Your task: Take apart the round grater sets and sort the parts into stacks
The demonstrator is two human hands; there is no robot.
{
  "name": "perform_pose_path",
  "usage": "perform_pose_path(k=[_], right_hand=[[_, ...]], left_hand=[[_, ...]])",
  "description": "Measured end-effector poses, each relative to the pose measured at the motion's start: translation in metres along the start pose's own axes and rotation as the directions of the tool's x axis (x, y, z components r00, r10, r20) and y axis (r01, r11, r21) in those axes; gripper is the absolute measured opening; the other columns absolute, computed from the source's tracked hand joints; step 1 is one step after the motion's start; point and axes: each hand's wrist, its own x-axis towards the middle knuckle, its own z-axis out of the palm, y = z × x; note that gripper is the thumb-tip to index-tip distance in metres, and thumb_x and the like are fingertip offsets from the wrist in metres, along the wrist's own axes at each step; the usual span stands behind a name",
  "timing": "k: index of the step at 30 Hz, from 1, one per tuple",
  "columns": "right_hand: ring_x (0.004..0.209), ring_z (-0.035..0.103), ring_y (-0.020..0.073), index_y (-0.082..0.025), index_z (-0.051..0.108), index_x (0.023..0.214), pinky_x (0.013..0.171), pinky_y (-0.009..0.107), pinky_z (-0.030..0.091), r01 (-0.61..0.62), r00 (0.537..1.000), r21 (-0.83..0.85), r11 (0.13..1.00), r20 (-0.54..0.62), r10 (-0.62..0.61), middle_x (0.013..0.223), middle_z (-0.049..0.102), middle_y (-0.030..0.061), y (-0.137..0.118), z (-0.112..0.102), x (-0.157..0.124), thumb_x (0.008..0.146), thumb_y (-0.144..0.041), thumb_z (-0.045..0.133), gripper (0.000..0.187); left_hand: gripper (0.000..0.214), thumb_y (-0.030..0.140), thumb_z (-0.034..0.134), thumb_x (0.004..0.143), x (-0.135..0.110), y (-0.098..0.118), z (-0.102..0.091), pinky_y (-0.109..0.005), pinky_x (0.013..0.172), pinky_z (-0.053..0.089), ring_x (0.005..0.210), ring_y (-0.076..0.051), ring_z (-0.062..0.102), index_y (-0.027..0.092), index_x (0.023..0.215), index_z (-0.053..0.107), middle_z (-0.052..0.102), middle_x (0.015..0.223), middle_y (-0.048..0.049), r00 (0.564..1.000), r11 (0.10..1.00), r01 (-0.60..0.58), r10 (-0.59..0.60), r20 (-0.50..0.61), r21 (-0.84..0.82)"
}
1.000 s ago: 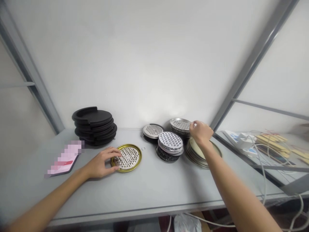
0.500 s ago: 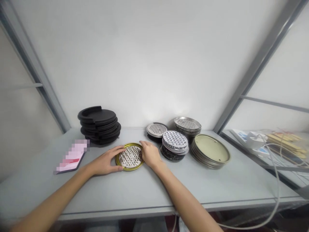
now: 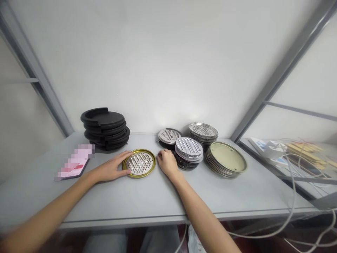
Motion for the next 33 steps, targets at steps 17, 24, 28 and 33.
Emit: perform_pose_path(k=[17, 24, 28, 33], right_hand=[[0.061, 0.057, 0.0144, -0.018, 0.075, 0.08, 0.061, 0.025, 0.044, 0.026, 0.999, 0.407, 0.913, -0.046, -0.008, 0.065, 0.066, 0.0015, -0.008, 0.007, 0.002, 0.081, -0.027, 0.062, 0.016], [0.063, 0.058, 0.0143, -0.019, 0.075, 0.081, 0.065, 0.026, 0.044, 0.07, 0.998, 0.305, 0.95, -0.017, -0.068, 0.073, 0.066, 0.0026, -0.009, 0.008, 0.001, 0.081, -0.021, 0.061, 0.015], [0.066, 0.058, 0.0144, -0.019, 0.075, 0.083, 0.066, 0.025, 0.043, 0.09, 0.996, 0.269, 0.959, -0.018, -0.088, 0.076, 0.066, 0.0028, -0.009, 0.009, 0.0, 0.082, -0.019, 0.059, 0.016], [0.068, 0.058, 0.0141, -0.018, 0.073, 0.084, 0.067, 0.024, 0.041, 0.089, 0.996, 0.188, 0.978, -0.006, -0.089, 0.08, 0.065, 0.0034, -0.01, 0.012, 0.001, 0.084, -0.017, 0.058, 0.015]], left_hand=[[0.098, 0.062, 0.069, 0.073, 0.003, 0.006, 0.008, -0.047, 0.116, 0.023, 0.142, -0.035, 0.025, 0.022, 0.151, 0.025, 0.027, 0.156, -0.0117, 0.995, 0.994, -0.087, 0.084, 0.061, 0.061], [0.092, 0.064, 0.068, 0.073, 0.004, 0.011, 0.008, -0.047, 0.115, 0.024, 0.14, -0.035, 0.028, 0.023, 0.148, 0.033, 0.031, 0.153, -0.0113, 0.996, 0.995, -0.079, 0.076, 0.053, 0.065], [0.091, 0.065, 0.067, 0.073, 0.004, 0.013, 0.008, -0.048, 0.114, 0.026, 0.139, -0.035, 0.029, 0.024, 0.148, 0.034, 0.033, 0.152, -0.0128, 0.996, 0.995, -0.068, 0.064, 0.064, 0.07], [0.094, 0.068, 0.067, 0.071, 0.004, 0.014, 0.007, -0.047, 0.113, 0.028, 0.138, -0.035, 0.032, 0.024, 0.147, 0.035, 0.033, 0.152, -0.0119, 0.997, 0.995, -0.028, 0.022, 0.074, 0.091]])
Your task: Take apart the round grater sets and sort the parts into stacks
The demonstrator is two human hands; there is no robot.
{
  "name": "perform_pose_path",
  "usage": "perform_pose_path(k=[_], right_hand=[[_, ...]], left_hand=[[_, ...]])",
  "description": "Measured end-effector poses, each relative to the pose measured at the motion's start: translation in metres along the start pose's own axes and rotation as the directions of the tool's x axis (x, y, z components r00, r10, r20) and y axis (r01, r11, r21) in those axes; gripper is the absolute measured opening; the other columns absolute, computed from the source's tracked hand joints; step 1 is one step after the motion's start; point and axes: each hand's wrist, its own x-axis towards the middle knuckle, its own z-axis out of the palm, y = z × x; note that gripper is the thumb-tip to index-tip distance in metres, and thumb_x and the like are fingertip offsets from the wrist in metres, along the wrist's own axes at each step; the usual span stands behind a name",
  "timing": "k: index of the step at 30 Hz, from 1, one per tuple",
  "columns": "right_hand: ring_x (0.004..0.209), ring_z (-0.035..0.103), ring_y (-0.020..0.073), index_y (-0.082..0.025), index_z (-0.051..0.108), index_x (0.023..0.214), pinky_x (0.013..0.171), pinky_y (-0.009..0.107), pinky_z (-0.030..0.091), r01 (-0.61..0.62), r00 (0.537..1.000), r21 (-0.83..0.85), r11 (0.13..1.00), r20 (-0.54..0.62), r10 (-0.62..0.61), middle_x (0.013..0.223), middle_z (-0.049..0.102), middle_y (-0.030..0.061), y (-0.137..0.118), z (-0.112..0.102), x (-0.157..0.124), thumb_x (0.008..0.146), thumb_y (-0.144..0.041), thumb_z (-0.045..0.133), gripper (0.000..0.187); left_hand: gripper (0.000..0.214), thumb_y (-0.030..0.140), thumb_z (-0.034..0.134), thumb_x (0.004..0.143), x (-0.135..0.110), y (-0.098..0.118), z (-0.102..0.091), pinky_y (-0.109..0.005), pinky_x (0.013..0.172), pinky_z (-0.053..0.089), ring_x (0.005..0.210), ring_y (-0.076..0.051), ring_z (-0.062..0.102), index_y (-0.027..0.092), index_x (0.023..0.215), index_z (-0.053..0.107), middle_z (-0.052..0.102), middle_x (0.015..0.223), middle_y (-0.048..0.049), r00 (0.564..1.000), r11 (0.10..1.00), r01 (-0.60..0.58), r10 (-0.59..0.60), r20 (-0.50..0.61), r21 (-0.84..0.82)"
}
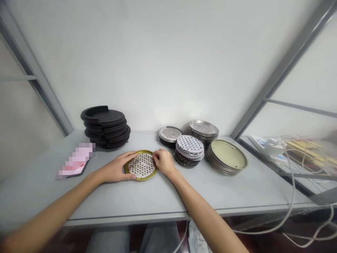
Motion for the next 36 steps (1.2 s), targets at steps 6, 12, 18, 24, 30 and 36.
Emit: perform_pose_path(k=[6, 12, 18, 24, 30, 36], right_hand=[[0.072, 0.057, 0.0142, -0.018, 0.071, 0.083, 0.069, 0.024, 0.04, 0.026, 0.999, -0.086, 0.996, 0.043, -0.022, 0.083, 0.064, 0.0039, -0.0019, -0.0011, 0.0012, 0.085, -0.014, 0.055, 0.016], [0.076, 0.058, 0.0157, -0.018, 0.068, 0.086, 0.07, 0.025, 0.039, -0.012, 1.0, -0.084, 0.996, -0.016, 0.01, 0.084, 0.063, 0.0042, -0.0046, -0.001, -0.0002, 0.088, -0.018, 0.056, 0.012], [0.074, 0.058, 0.0142, -0.02, 0.068, 0.086, 0.07, 0.025, 0.04, -0.02, 0.997, 0.05, 0.999, -0.078, 0.024, 0.083, 0.063, 0.0022, -0.004, -0.0001, -0.0039, 0.088, -0.022, 0.057, 0.011], [0.066, 0.056, 0.0135, -0.019, 0.071, 0.086, 0.067, 0.025, 0.041, -0.018, 0.999, 0.135, 0.991, -0.042, 0.024, 0.074, 0.062, 0.0012, 0.002, 0.0008, -0.001, 0.085, -0.02, 0.058, 0.013], [0.073, 0.057, 0.0141, -0.019, 0.071, 0.082, 0.07, 0.027, 0.043, -0.033, 0.999, 0.116, 0.993, -0.003, 0.033, 0.085, 0.061, 0.0033, 0.0041, 0.0025, 0.0012, 0.083, -0.018, 0.06, 0.011], [0.08, 0.058, 0.0158, -0.019, 0.067, 0.083, 0.072, 0.027, 0.042, -0.053, 0.999, 0.008, 0.999, 0.014, 0.053, 0.09, 0.061, 0.0046, -0.0001, 0.0019, 0.003, 0.085, -0.017, 0.056, 0.011]], left_hand=[[0.093, 0.069, 0.065, 0.072, -0.0003, 0.0034, -0.0017, -0.046, 0.114, 0.028, 0.139, -0.034, 0.03, 0.026, 0.147, 0.034, 0.032, 0.152, -0.0108, 1.0, 0.999, 0.01, -0.011, 0.018, 0.03], [0.092, 0.068, 0.067, 0.071, 0.0, 0.0037, -0.0008, -0.046, 0.113, 0.03, 0.136, -0.035, 0.034, 0.025, 0.146, 0.036, 0.034, 0.15, -0.0122, 1.0, 1.0, 0.008, -0.008, -0.001, 0.013], [0.09, 0.067, 0.067, 0.072, -0.0004, 0.0056, -0.0023, -0.045, 0.112, 0.032, 0.134, -0.033, 0.038, 0.025, 0.146, 0.037, 0.037, 0.147, -0.0115, 1.0, 1.0, -0.008, 0.008, -0.009, 0.005], [0.089, 0.067, 0.068, 0.071, -0.0011, 0.0021, 0.0003, -0.046, 0.112, 0.033, 0.135, -0.034, 0.036, 0.024, 0.144, 0.04, 0.036, 0.149, -0.0117, 1.0, 1.0, 0.005, -0.004, -0.024, 0.017], [0.087, 0.065, 0.07, 0.07, -0.001, 0.0001, 0.0019, -0.044, 0.112, 0.034, 0.134, -0.033, 0.039, 0.026, 0.143, 0.042, 0.037, 0.148, -0.0105, 0.999, 1.0, -0.013, 0.014, -0.039, 0.009], [0.09, 0.065, 0.069, 0.071, -0.0009, 0.0041, -0.0005, -0.045, 0.112, 0.033, 0.134, -0.034, 0.037, 0.026, 0.146, 0.035, 0.037, 0.148, -0.011, 0.999, 1.0, -0.013, 0.013, -0.029, 0.006]])
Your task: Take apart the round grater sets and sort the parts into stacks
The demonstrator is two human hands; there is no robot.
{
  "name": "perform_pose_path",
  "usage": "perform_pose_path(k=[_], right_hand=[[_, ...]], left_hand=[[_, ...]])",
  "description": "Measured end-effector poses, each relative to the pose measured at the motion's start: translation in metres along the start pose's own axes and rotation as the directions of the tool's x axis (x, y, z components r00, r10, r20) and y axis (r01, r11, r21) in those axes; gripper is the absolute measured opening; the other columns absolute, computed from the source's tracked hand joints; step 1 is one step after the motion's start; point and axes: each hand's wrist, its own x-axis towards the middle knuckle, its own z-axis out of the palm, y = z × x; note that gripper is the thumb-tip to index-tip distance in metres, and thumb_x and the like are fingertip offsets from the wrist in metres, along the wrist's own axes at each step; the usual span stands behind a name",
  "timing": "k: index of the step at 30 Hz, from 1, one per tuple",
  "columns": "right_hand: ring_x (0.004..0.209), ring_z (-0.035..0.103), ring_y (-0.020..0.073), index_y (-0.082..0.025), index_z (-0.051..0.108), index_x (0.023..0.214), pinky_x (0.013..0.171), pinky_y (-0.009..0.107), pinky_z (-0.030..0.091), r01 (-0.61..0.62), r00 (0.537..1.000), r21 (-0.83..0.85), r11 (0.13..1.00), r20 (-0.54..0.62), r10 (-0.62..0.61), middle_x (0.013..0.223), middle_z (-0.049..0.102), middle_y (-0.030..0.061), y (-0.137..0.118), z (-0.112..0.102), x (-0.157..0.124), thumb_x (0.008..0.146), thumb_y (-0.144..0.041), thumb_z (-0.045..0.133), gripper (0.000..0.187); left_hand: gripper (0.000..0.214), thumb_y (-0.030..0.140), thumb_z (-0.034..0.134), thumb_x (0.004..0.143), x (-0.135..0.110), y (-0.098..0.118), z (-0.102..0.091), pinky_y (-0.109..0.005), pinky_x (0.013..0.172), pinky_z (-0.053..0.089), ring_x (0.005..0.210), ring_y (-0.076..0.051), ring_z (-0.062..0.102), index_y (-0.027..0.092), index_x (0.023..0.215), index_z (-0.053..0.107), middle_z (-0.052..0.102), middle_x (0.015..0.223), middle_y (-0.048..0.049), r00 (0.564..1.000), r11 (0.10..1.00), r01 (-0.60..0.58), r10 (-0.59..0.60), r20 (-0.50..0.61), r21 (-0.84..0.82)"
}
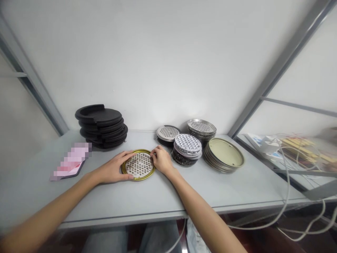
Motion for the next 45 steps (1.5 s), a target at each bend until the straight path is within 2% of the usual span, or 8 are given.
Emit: perform_pose_path(k=[4, 10, 20, 32, 36, 45], right_hand=[[0.081, 0.058, 0.016, -0.019, 0.066, 0.084, 0.072, 0.026, 0.041, 0.003, 1.0, -0.027, 1.0, 0.012, -0.002, 0.092, 0.062, 0.0048, -0.001, -0.001, 0.0, 0.087, -0.017, 0.055, 0.011], [0.079, 0.058, 0.0139, -0.018, 0.065, 0.084, 0.074, 0.025, 0.042, 0.063, 0.998, 0.05, 0.997, 0.021, -0.064, 0.092, 0.062, 0.0036, 0.004, 0.0, 0.0, 0.086, -0.018, 0.056, 0.01], [0.084, 0.059, 0.0172, -0.021, 0.066, 0.083, 0.068, 0.026, 0.039, 0.016, 0.999, -0.099, 0.995, 0.053, -0.011, 0.096, 0.063, 0.0045, -0.004, -0.004, 0.003, 0.085, -0.018, 0.058, 0.009], [0.084, 0.06, 0.0193, -0.018, 0.066, 0.084, 0.066, 0.028, 0.038, -0.006, 0.998, -0.188, 0.982, 0.06, 0.018, 0.097, 0.063, 0.0082, -0.008, -0.003, 0.005, 0.087, -0.016, 0.053, 0.014], [0.084, 0.061, 0.0195, -0.018, 0.067, 0.084, 0.068, 0.028, 0.039, -0.022, 0.998, -0.181, 0.983, 0.052, 0.032, 0.096, 0.063, 0.0084, -0.009, -0.004, 0.005, 0.087, -0.018, 0.054, 0.013], [0.081, 0.06, 0.0183, -0.017, 0.067, 0.085, 0.07, 0.027, 0.041, -0.051, 0.999, -0.144, 0.988, -0.007, 0.051, 0.094, 0.061, 0.0086, -0.006, 0.001, 0.002, 0.089, -0.018, 0.054, 0.014]], left_hand=[[0.096, 0.064, 0.068, 0.073, 0.0, 0.006, -0.003, -0.044, 0.112, 0.033, 0.134, -0.033, 0.038, 0.026, 0.15, 0.025, 0.037, 0.148, -0.0105, 1.0, 1.0, -0.009, 0.009, 0.003, -0.004], [0.095, 0.064, 0.069, 0.072, 0.001, 0.008, -0.004, -0.044, 0.11, 0.034, 0.132, -0.033, 0.039, 0.026, 0.149, 0.027, 0.037, 0.147, -0.0112, 1.0, 1.0, -0.003, 0.003, 0.01, -0.006], [0.105, 0.066, 0.067, 0.072, 0.001, 0.007, -0.003, -0.045, 0.109, 0.034, 0.134, -0.036, 0.037, 0.023, 0.153, 0.015, 0.037, 0.148, -0.0135, 1.0, 0.999, 0.009, -0.01, 0.007, 0.031], [0.096, 0.065, 0.063, 0.077, 0.001, 0.01, -0.005, -0.046, 0.111, 0.031, 0.134, -0.034, 0.035, 0.028, 0.152, 0.016, 0.034, 0.149, -0.0103, 0.998, 0.998, -0.009, 0.005, 0.058, 0.067], [0.091, 0.066, 0.061, 0.077, 0.002, 0.009, -0.005, -0.047, 0.111, 0.03, 0.134, -0.035, 0.035, 0.029, 0.151, 0.023, 0.035, 0.148, -0.0106, 0.998, 0.996, -0.014, 0.009, 0.059, 0.086], [0.092, 0.066, 0.063, 0.076, 0.001, 0.008, -0.003, -0.045, 0.11, 0.032, 0.132, -0.034, 0.038, 0.03, 0.15, 0.023, 0.038, 0.145, -0.0094, 0.999, 0.998, -0.007, 0.005, 0.033, 0.069]])
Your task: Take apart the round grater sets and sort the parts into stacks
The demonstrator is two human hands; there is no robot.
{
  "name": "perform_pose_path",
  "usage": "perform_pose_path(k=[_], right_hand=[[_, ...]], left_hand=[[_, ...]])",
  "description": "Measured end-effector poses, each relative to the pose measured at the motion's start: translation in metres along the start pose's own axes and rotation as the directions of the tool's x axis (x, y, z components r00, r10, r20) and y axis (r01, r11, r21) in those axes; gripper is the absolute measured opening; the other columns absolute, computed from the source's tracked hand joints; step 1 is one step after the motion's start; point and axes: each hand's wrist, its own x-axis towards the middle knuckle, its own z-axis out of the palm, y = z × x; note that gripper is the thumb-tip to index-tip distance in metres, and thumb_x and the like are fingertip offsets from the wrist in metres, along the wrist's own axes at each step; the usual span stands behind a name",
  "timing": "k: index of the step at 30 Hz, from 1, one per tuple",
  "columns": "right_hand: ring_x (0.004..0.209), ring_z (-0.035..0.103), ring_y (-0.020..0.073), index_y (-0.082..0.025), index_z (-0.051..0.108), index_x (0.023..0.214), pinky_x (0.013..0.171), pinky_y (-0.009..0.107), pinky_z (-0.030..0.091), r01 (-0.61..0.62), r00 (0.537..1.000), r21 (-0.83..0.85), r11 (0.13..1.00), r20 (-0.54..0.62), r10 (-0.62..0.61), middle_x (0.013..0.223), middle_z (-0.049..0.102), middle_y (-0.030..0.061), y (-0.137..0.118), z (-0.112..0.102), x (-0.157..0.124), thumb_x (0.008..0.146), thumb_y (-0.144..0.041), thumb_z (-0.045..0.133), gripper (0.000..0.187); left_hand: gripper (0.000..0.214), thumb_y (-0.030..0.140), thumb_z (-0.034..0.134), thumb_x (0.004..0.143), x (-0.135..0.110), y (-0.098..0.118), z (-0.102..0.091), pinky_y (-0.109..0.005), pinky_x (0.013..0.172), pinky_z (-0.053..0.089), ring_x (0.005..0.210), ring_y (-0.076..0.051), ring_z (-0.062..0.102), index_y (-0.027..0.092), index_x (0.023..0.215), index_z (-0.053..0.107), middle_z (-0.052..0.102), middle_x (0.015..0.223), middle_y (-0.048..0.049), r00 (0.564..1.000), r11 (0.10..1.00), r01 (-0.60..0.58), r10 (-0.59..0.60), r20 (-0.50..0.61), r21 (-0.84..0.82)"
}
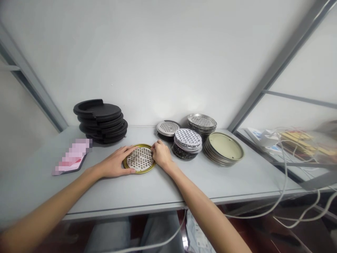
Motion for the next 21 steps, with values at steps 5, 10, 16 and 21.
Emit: perform_pose_path(k=[5, 10, 16, 21], right_hand=[[0.077, 0.059, 0.0158, -0.019, 0.066, 0.089, 0.071, 0.026, 0.042, 0.023, 0.997, 0.133, 0.991, -0.079, -0.013, 0.086, 0.063, 0.0043, 0.004, 0.0, -0.003, 0.089, -0.019, 0.053, 0.014], [0.075, 0.059, 0.0151, -0.02, 0.071, 0.094, 0.072, 0.026, 0.043, 0.108, 0.992, 0.209, 0.972, -0.083, -0.092, 0.086, 0.066, 0.0042, 0.009, 0.0, -0.002, 0.089, -0.02, 0.055, 0.017], [0.07, 0.059, 0.013, -0.019, 0.074, 0.089, 0.068, 0.024, 0.044, 0.161, 0.987, 0.295, 0.942, -0.065, -0.149, 0.082, 0.066, 0.0032, 0.008, -0.003, -0.001, 0.087, -0.024, 0.061, 0.014], [0.069, 0.059, 0.0127, -0.02, 0.075, 0.085, 0.068, 0.024, 0.043, 0.183, 0.983, 0.338, 0.923, -0.03, -0.183, 0.079, 0.068, 0.0018, 0.006, -0.005, -0.001, 0.083, -0.025, 0.067, 0.01]], left_hand=[[0.096, 0.066, 0.068, 0.07, 0.001, 0.003, -0.002, -0.042, 0.106, 0.037, 0.124, -0.033, 0.045, 0.028, 0.148, 0.028, 0.045, 0.136, -0.0096, 0.999, 1.0, 0.012, -0.013, -0.036, -0.025], [0.085, 0.068, 0.069, 0.067, 0.002, 0.006, -0.003, -0.044, 0.094, 0.044, 0.106, -0.032, 0.053, 0.025, 0.137, 0.046, 0.054, 0.11, -0.0078, 0.992, 0.996, 0.06, -0.052, -0.112, 0.067], [0.078, 0.065, 0.068, 0.07, 0.002, 0.003, 0.004, -0.05, 0.107, 0.035, 0.128, -0.037, 0.039, 0.024, 0.134, 0.051, 0.044, 0.136, -0.0129, 0.996, 0.999, -0.004, 0.009, -0.093, 0.05], [0.08, 0.066, 0.064, 0.075, 0.003, -0.001, 0.009, -0.056, 0.114, 0.022, 0.143, -0.039, 0.015, 0.028, 0.142, 0.042, 0.02, 0.157, -0.011, 1.0, 0.999, -0.013, 0.014, -0.004, 0.047]])
